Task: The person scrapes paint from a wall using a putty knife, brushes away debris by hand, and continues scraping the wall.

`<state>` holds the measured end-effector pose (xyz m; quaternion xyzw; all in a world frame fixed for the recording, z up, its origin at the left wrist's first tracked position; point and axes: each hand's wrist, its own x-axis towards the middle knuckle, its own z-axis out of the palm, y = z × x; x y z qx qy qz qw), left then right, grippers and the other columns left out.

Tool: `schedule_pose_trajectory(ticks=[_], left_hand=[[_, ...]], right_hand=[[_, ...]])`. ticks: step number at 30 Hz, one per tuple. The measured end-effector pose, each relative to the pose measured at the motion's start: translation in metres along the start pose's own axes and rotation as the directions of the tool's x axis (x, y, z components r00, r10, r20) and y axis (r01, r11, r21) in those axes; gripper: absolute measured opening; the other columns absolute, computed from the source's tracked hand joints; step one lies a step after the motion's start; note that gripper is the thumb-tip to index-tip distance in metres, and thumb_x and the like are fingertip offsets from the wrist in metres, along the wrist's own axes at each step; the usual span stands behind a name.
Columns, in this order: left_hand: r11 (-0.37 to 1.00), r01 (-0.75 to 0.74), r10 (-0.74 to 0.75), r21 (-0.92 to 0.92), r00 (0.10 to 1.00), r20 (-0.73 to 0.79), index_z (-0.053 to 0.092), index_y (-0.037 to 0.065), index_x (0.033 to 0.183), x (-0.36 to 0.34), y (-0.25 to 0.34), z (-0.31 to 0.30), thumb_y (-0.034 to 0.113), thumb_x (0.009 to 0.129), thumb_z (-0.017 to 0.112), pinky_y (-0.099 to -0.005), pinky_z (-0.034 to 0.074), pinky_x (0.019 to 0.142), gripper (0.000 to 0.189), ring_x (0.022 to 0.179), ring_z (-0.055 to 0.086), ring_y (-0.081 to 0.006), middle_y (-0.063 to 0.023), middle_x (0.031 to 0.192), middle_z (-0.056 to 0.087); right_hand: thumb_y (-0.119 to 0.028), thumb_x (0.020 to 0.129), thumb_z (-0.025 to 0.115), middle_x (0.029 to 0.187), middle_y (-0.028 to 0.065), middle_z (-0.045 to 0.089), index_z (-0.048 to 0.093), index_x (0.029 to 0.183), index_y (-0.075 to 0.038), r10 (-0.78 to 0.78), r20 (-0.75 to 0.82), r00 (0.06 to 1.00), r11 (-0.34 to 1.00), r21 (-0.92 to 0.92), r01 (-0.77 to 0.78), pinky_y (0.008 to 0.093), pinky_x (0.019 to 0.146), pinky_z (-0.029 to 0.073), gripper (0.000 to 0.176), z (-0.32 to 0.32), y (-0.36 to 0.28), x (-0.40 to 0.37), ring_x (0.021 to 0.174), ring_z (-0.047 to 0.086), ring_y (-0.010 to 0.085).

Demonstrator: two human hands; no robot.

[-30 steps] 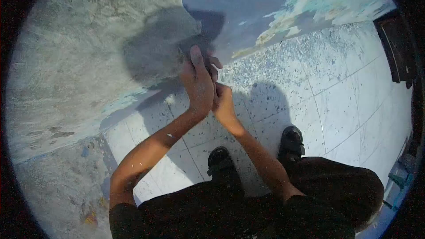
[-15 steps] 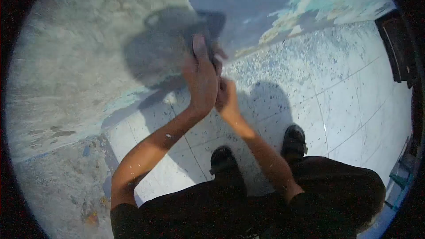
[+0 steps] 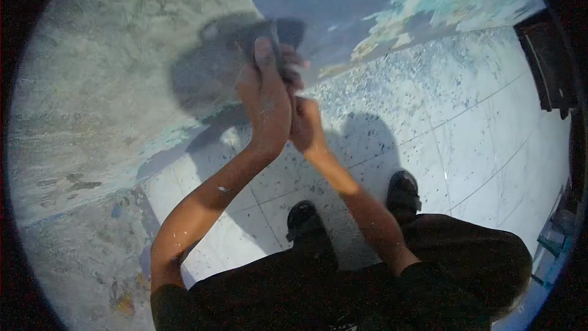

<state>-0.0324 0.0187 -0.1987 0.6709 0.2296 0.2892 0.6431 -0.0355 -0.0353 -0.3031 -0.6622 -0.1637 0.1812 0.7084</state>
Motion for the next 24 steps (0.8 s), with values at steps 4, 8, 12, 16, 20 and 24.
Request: schedule_pose_trajectory(ticks=[4,8,12,16,20,24], left_hand=[[0.995,0.072,-0.069,-0.076,0.997,0.041,0.057,0.001,0.083,-0.005,-0.022,0.003,0.045,0.103,0.035,-0.0198,0.035,0.039,0.052,0.046,0.048,-0.0052,-0.0057,0.069,0.063],[0.97,0.118,-0.113,-0.211,0.993,0.037,0.055,0.002,0.087,-0.009,-0.012,0.013,0.046,0.103,0.035,-0.0209,0.035,0.039,0.052,0.046,0.048,-0.0059,-0.0051,0.067,0.06],[0.961,0.106,-0.103,-0.256,0.994,0.026,0.054,0.002,0.091,-0.001,-0.01,0.012,0.049,0.102,0.035,-0.0228,0.037,0.042,0.052,0.048,0.05,-0.0081,-0.005,0.066,0.059],[0.953,0.108,-0.112,-0.284,0.994,0.001,0.054,0.002,0.09,-0.004,-0.021,0.02,0.051,0.101,0.034,-0.0247,0.041,0.047,0.055,0.051,0.052,-0.0106,-0.0046,0.067,0.058],[0.952,0.13,-0.145,-0.277,0.989,-0.033,0.055,0.002,0.087,-0.009,-0.029,0.029,0.052,0.102,0.032,-0.025,0.041,0.049,0.057,0.052,0.052,-0.0107,-0.0039,0.064,0.057],[0.937,0.102,-0.121,-0.334,0.992,-0.037,0.056,0.001,0.086,-0.003,-0.018,0.032,0.052,0.102,0.031,-0.0245,0.04,0.049,0.059,0.051,0.051,-0.0096,-0.0034,0.063,0.057]], right_hand=[[-0.03,0.101,0.047,0.056,0.0193,0.051,0.057,0.076,0.005,-0.113,-0.084,0.99,0.991,-0.081,0.106,0.0366,0.049,0.039,0.044,-0.011,0.012,-0.009,0.048,0.043,0.0196],[-0.03,0.1,0.049,0.055,0.0189,0.045,0.054,0.075,0.006,-0.112,-0.052,0.992,0.971,-0.217,0.098,0.0367,0.048,0.036,0.044,-0.036,-0.019,-0.006,0.05,0.036,0.0198],[-0.033,0.099,0.051,0.051,0.0099,0.044,0.051,0.066,0.003,-0.068,0.042,0.997,0.997,-0.039,0.069,0.0328,0.047,0.034,0.049,-0.04,-0.013,-0.005,0.049,0.039,0.0143],[-0.031,0.099,0.052,0.05,0.0001,0.044,0.049,0.059,-0.002,-0.015,0.17,0.985,0.997,0.071,0.003,0.0292,0.047,0.033,0.05,-0.067,-0.007,-0.007,0.05,0.041,0.0081],[-0.032,0.098,0.053,0.049,-0.0013,0.044,0.049,0.058,-0.002,0.005,0.133,0.991,1.0,0.003,-0.005,0.0278,0.046,0.031,0.05,-0.077,0.018,-0.002,0.048,0.039,0.0071],[-0.037,0.1,0.05,0.048,-0.0012,0.042,0.048,0.057,-0.004,-0.004,0.12,0.993,0.997,-0.081,0.014,0.0262,0.044,0.028,0.055,-0.081,-0.014,0.007,0.045,0.037,0.0067]])
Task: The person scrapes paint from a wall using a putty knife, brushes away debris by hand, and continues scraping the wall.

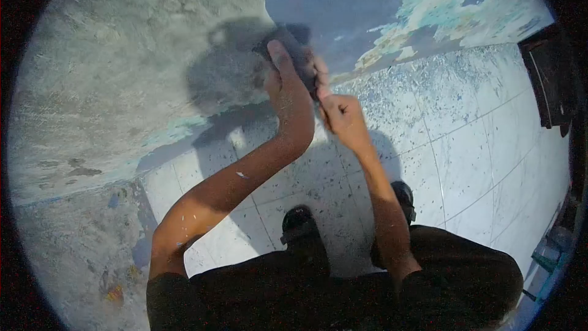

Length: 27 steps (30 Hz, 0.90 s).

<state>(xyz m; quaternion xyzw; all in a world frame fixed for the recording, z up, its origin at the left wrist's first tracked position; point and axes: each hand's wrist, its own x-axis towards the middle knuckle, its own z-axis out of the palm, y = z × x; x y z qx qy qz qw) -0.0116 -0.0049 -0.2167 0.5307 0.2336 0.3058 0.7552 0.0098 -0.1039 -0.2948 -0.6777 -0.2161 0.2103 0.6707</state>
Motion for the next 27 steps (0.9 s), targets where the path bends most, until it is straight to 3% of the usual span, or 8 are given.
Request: schedule_pose_trajectory(ticks=[4,7,13,16,17,22,25,27], left_hand=[[0.991,0.012,-0.014,0.132,1.0,0.011,0.056,0.001,0.083,-0.007,0.003,-0.003,0.052,0.102,0.031,-0.0245,0.039,0.049,0.06,0.051,0.049,-0.0093,-0.0034,0.063,0.056],[0.997,0.045,-0.039,0.056,0.994,-0.1,0.056,0.001,0.08,-0.001,0.004,0.005,0.054,0.101,0.03,-0.0249,0.039,0.048,0.063,0.05,0.048,-0.0099,-0.0036,0.061,0.055],[0.999,0.039,-0.039,-0.011,0.997,0.069,0.055,0.003,0.077,-0.002,-0.004,-0.005,0.055,0.101,0.03,-0.0259,0.04,0.049,0.063,0.05,0.049,-0.0101,-0.0038,0.06,0.055],[0.998,0.064,-0.064,-0.004,0.993,-0.102,0.054,0.004,0.075,-0.006,0.004,0.009,0.055,0.101,0.03,-0.0263,0.04,0.049,0.062,0.05,0.048,-0.0098,-0.0037,0.06,0.055],[0.999,0.043,-0.044,-0.031,0.998,-0.046,0.054,0.004,0.075,0.0,0.004,0.012,0.055,0.101,0.03,-0.0264,0.04,0.049,0.062,0.05,0.048,-0.0099,-0.0035,0.06,0.055],[0.998,-0.028,0.026,0.049,0.999,0.042,0.054,0.003,0.078,0.001,-0.003,-0.003,0.054,0.101,0.032,-0.0269,0.038,0.048,0.06,0.049,0.048,-0.01,-0.0028,0.059,0.054],[0.998,0.033,-0.027,0.046,0.99,-0.137,0.055,0.003,0.081,-0.005,0.005,0.009,0.052,0.102,0.032,-0.0279,0.037,0.046,0.057,0.049,0.049,-0.0109,-0.0028,0.058,0.054],[0.997,0.054,-0.058,-0.048,0.995,-0.084,0.055,0.004,0.084,0.0,0.008,0.015,0.051,0.102,0.033,-0.0273,0.037,0.045,0.056,0.049,0.05,-0.0115,-0.0031,0.06,0.054]], right_hand=[[-0.038,0.101,0.048,0.048,-0.0015,0.042,0.046,0.057,-0.004,0.005,0.036,0.999,1.0,0.021,-0.006,0.026,0.042,0.027,0.056,0.001,0.012,-0.005,0.044,0.036,0.0063],[-0.036,0.101,0.048,0.048,-0.0015,0.042,0.046,0.057,-0.004,-0.036,0.021,0.999,0.999,-0.035,0.036,0.0264,0.042,0.028,0.055,0.001,0.003,-0.001,0.044,0.036,0.0064],[-0.036,0.101,0.048,0.048,-0.0016,0.042,0.045,0.055,-0.003,-0.032,-0.004,0.999,0.999,-0.035,0.032,0.0274,0.044,0.03,0.057,0.001,0.018,-0.006,0.046,0.038,0.0066],[-0.034,0.098,0.052,0.049,0.0017,0.045,0.052,0.061,0.001,-0.068,-0.011,0.998,0.989,-0.131,0.066,0.0311,0.046,0.032,0.051,-0.003,-0.003,0.003,0.049,0.038,0.0084],[-0.033,0.096,0.054,0.05,0.0034,0.047,0.056,0.064,0.003,-0.071,-0.01,0.997,0.98,-0.188,0.068,0.0329,0.047,0.032,0.049,-0.007,-0.009,0.006,0.05,0.037,0.0095],[-0.036,0.101,0.048,0.047,-0.0019,0.039,0.044,0.054,-0.004,-0.003,-0.015,1.0,0.999,-0.035,0.003,0.0273,0.043,0.027,0.057,0.003,0.008,-0.002,0.045,0.034,0.0068],[-0.036,0.101,0.048,0.047,-0.0019,0.038,0.043,0.052,-0.005,-0.043,0.014,0.999,0.999,-0.027,0.043,0.0273,0.042,0.026,0.058,0.004,-0.001,0.005,0.044,0.033,0.0069],[-0.041,0.102,0.044,0.045,-0.0016,0.038,0.043,0.051,-0.005,-0.035,0.036,0.999,0.997,-0.063,0.037,0.0277,0.042,0.027,0.062,-0.005,-0.008,0.003,0.043,0.034,0.0075]])
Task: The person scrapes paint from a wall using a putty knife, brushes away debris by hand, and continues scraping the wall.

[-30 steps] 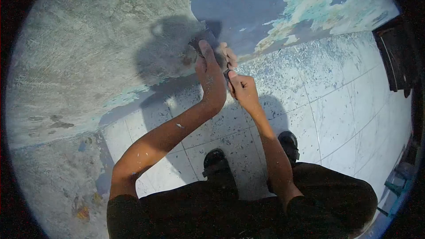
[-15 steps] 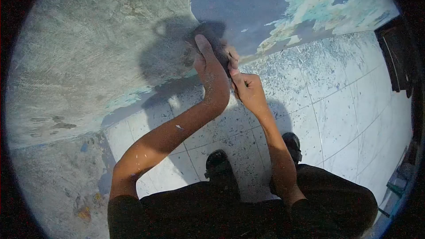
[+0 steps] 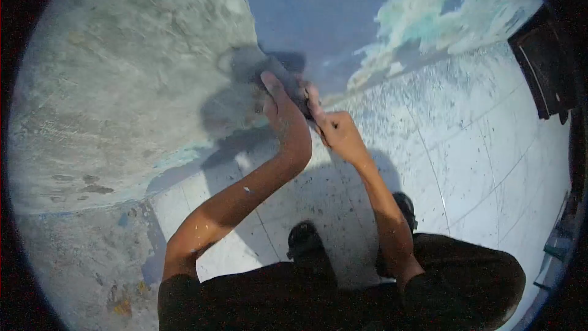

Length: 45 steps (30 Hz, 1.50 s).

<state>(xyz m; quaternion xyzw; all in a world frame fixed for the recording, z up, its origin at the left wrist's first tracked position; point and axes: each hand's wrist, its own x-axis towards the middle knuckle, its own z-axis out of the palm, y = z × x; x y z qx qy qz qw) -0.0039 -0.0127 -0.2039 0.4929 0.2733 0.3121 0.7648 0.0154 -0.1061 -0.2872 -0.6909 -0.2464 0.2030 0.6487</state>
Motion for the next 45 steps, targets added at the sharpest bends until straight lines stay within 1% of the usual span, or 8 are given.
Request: schedule_pose_trajectory(ticks=[4,8,13,16,29,36,39,45], left_hand=[[0.992,-0.002,0.001,0.126,1.0,0.011,0.055,0.004,0.086,-0.007,-0.002,-0.013,0.051,0.102,0.034,-0.0258,0.037,0.044,0.054,0.046,0.049,-0.0134,-0.0045,0.062,0.055],[0.94,-0.279,0.301,0.195,0.949,-0.093,0.054,0.004,0.088,0.016,-0.022,-0.01,0.055,0.1,0.032,-0.0263,0.039,0.042,0.057,0.043,0.048,-0.0143,-0.0061,0.062,0.055],[0.99,-0.138,0.137,0.004,0.99,0.042,0.053,0.004,0.084,-0.004,0.024,0.0,0.056,0.1,0.03,-0.028,0.041,0.045,0.06,0.048,0.05,-0.0135,-0.0061,0.063,0.055],[0.973,-0.155,0.164,0.171,0.986,-0.039,0.053,0.003,0.085,-0.008,-0.002,-0.006,0.054,0.101,0.031,-0.0276,0.039,0.044,0.057,0.047,0.049,-0.0126,-0.0055,0.063,0.055],[0.997,0.008,-0.005,0.079,0.999,-0.038,0.051,0.002,0.094,-0.017,-0.007,0.0,0.055,0.1,0.03,-0.0314,0.043,0.05,0.058,0.053,0.05,-0.0165,-0.0087,0.072,0.056],[1.0,0.009,-0.012,0.014,0.978,0.209,0.048,0.001,0.099,-0.002,-0.018,-0.021,0.057,0.1,0.031,-0.0306,0.044,0.053,0.058,0.059,0.051,-0.017,-0.0091,0.077,0.058],[0.998,0.066,-0.067,0.014,0.994,0.088,0.049,0.002,0.099,0.0,-0.016,-0.018,0.057,0.1,0.031,-0.0301,0.044,0.055,0.058,0.061,0.052,-0.0165,-0.0088,0.079,0.058],[0.993,0.061,-0.064,0.1,0.998,0.025,0.051,0.003,0.098,-0.004,-0.022,-0.023,0.058,0.099,0.031,-0.0276,0.044,0.056,0.058,0.061,0.053,-0.0153,-0.0064,0.07,0.057]], right_hand=[[-0.04,0.1,0.048,0.046,-0.0007,0.039,0.046,0.054,-0.002,0.057,0.065,0.996,0.992,0.111,-0.064,0.0299,0.043,0.028,0.059,0.002,0.013,-0.007,0.045,0.035,0.0081],[-0.034,0.098,0.051,0.048,0.006,0.043,0.05,0.06,0.002,-0.029,0.052,0.998,1.0,0.013,0.028,0.0319,0.045,0.032,0.052,0.005,-0.001,0.009,0.048,0.037,0.0116],[-0.031,0.096,0.053,0.052,0.0137,0.044,0.054,0.072,0.005,-0.293,-0.043,0.955,0.956,-0.003,0.293,0.0327,0.048,0.036,0.044,0.006,-0.032,0.019,0.048,0.04,0.0162],[-0.032,0.097,0.052,0.049,0.0062,0.044,0.053,0.063,0.001,-0.014,0.117,0.993,0.996,0.09,0.003,0.0305,0.047,0.034,0.047,-0.004,0.01,0.002,0.046,0.038,0.0122],[-0.036,0.101,0.046,0.043,-0.0016,0.038,0.042,0.05,-0.007,-0.124,0.052,0.991,0.99,0.079,0.12,0.0266,0.041,0.027,0.059,-0.003,0.031,0.0,0.041,0.033,0.0069],[-0.037,0.098,0.051,0.046,-0.002,0.038,0.044,0.051,-0.005,-0.107,0.0,0.994,0.994,0.031,0.107,0.027,0.043,0.027,0.057,-0.005,0.011,0.001,0.044,0.035,0.0074],[-0.038,0.096,0.054,0.054,0.0156,0.051,0.062,0.075,0.006,-0.08,0.017,0.997,0.996,-0.041,0.081,0.0361,0.051,0.041,0.049,-0.009,-0.001,0.002,0.049,0.049,0.0204],[-0.04,0.095,0.056,0.05,0.0151,0.049,0.063,0.072,0.007,0.154,0.063,0.986,0.988,-0.035,-0.152,0.0359,0.048,0.039,0.053,-0.002,0.016,-0.008,0.046,0.04,0.0186]])
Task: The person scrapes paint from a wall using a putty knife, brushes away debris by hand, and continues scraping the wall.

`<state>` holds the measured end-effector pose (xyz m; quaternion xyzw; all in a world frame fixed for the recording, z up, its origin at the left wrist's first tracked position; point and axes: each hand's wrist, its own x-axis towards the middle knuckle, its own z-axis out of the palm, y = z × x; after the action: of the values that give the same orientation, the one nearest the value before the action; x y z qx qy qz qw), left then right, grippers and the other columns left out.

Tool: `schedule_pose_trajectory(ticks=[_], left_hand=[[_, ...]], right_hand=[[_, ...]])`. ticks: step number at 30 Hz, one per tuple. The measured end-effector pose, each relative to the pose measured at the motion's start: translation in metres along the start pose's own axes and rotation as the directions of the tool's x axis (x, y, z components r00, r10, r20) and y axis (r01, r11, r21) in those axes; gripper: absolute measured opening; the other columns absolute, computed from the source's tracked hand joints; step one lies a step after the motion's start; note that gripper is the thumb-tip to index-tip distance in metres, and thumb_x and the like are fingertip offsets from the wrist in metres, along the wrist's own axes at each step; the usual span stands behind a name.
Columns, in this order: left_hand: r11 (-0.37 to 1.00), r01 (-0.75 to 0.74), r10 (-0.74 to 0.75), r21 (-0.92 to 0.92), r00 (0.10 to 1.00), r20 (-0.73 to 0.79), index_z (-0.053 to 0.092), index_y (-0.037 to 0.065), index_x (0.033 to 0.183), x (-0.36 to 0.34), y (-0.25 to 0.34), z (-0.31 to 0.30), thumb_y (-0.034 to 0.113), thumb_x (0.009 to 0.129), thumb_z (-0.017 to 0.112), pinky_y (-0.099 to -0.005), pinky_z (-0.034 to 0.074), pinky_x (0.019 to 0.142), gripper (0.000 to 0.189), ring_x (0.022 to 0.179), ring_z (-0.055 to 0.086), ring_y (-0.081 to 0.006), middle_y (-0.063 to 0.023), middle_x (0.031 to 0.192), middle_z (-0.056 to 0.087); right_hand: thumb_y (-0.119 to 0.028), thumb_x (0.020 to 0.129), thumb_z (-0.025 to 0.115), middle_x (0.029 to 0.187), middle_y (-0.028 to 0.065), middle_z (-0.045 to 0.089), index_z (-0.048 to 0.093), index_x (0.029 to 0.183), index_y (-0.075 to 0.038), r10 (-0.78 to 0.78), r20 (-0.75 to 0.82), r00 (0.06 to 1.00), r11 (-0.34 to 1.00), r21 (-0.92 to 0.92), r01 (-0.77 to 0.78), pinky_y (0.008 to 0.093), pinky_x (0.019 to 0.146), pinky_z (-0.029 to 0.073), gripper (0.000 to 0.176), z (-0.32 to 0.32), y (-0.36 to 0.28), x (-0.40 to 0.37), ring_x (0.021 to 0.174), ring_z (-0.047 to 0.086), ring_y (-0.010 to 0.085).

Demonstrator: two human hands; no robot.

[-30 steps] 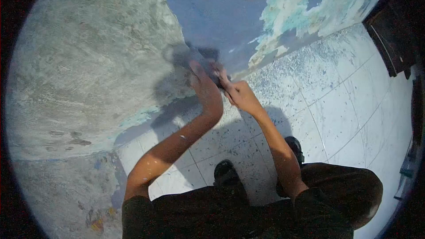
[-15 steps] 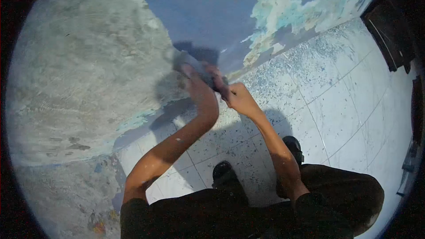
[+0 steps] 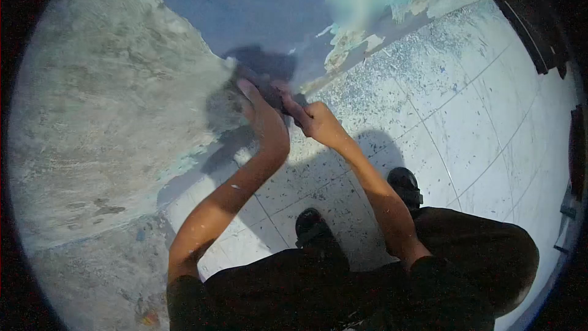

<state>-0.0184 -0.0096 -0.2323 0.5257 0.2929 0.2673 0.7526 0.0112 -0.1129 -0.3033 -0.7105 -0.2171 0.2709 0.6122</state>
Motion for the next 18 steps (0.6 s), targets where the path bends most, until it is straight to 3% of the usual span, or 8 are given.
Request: schedule_pose_trajectory(ticks=[3,4,7,10,13,16,17,18], left_hand=[[0.992,-0.123,0.123,0.006,0.992,-0.013,0.05,0.004,0.1,0.002,-0.001,0.005,0.061,0.098,0.031,-0.027,0.042,0.056,0.06,0.061,0.051,-0.0145,-0.0055,0.07,0.057],[0.983,-0.177,0.171,0.04,0.979,0.108,0.05,0.003,0.1,0.001,0.02,0.007,0.063,0.098,0.03,-0.0268,0.041,0.056,0.063,0.06,0.05,-0.014,-0.0056,0.069,0.056],[0.965,-0.229,0.245,-0.13,0.962,0.12,0.051,0.008,0.092,0.0,0.069,0.015,0.055,0.1,0.033,-0.0315,0.042,0.06,0.051,0.065,0.052,-0.0154,-0.0042,0.073,0.055],[0.98,-0.19,0.198,-0.06,0.963,0.183,0.051,0.008,0.093,-0.002,0.054,0.006,0.056,0.1,0.032,-0.0315,0.042,0.06,0.052,0.064,0.05,-0.0154,-0.0045,0.073,0.055],[0.985,-0.17,0.17,0.009,0.985,0.041,0.049,0.003,0.095,0.006,0.0,0.004,0.061,0.099,0.028,-0.0292,0.038,0.048,0.061,0.051,0.046,-0.0151,-0.0056,0.066,0.051],[0.987,-0.152,0.147,0.053,0.984,0.096,0.049,0.002,0.096,-0.004,0.004,0.006,0.06,0.099,0.027,-0.0302,0.041,0.05,0.062,0.052,0.047,-0.0166,-0.0062,0.066,0.053],[0.981,-0.181,0.176,0.066,0.981,0.083,0.049,0.003,0.094,-0.005,0.012,0.006,0.058,0.1,0.027,-0.0304,0.041,0.053,0.06,0.056,0.048,-0.0163,-0.0057,0.069,0.053],[0.973,-0.217,0.211,0.078,0.975,0.075,0.049,0.005,0.093,-0.001,0.03,0.008,0.057,0.101,0.026,-0.0306,0.041,0.056,0.057,0.061,0.049,-0.0161,-0.0052,0.072,0.054]], right_hand=[[-0.041,0.095,0.055,0.05,0.0178,0.048,0.061,0.069,0.007,-0.168,-0.074,0.983,0.983,-0.081,0.162,0.0375,0.049,0.04,0.054,-0.004,-0.022,0.012,0.045,0.039,0.0194],[-0.041,0.095,0.055,0.05,0.0187,0.048,0.061,0.068,0.006,-0.216,-0.106,0.971,0.971,-0.126,0.202,0.0381,0.049,0.04,0.055,-0.005,-0.035,0.008,0.045,0.04,0.0196],[-0.044,0.095,0.054,0.052,0.0213,0.048,0.062,0.073,0.007,-0.319,-0.05,0.946,0.946,-0.069,0.315,0.0396,0.049,0.04,0.056,-0.006,-0.084,0.015,0.045,0.039,0.021],[-0.04,0.095,0.054,0.051,0.0159,0.049,0.063,0.078,0.006,-0.253,-0.051,0.966,0.967,0.009,0.254,0.0364,0.048,0.039,0.05,0.001,-0.061,0.014,0.045,0.045,0.0216],[-0.035,0.096,0.055,0.051,0.0115,0.049,0.063,0.078,0.005,-0.111,0.034,0.993,0.994,0.005,0.11,0.0333,0.048,0.039,0.044,-0.003,-0.015,0.011,0.047,0.05,0.0198],[-0.035,0.095,0.055,0.053,0.0155,0.052,0.063,0.077,0.005,-0.113,0.053,0.992,0.993,0.049,0.11,0.0358,0.049,0.04,0.045,0.0,0.001,0.015,0.048,0.05,0.0207],[-0.035,0.094,0.056,0.055,0.0176,0.053,0.063,0.076,0.005,-0.187,-0.007,0.982,0.982,0.015,0.187,0.0372,0.05,0.041,0.045,0.002,0.001,0.012,0.049,0.05,0.0217],[-0.034,0.093,0.056,0.057,0.0197,0.054,0.063,0.075,0.005,-0.268,-0.068,0.961,0.963,-0.025,0.267,0.0387,0.05,0.041,0.044,0.0,-0.04,0.009,0.049,0.05,0.0227]])
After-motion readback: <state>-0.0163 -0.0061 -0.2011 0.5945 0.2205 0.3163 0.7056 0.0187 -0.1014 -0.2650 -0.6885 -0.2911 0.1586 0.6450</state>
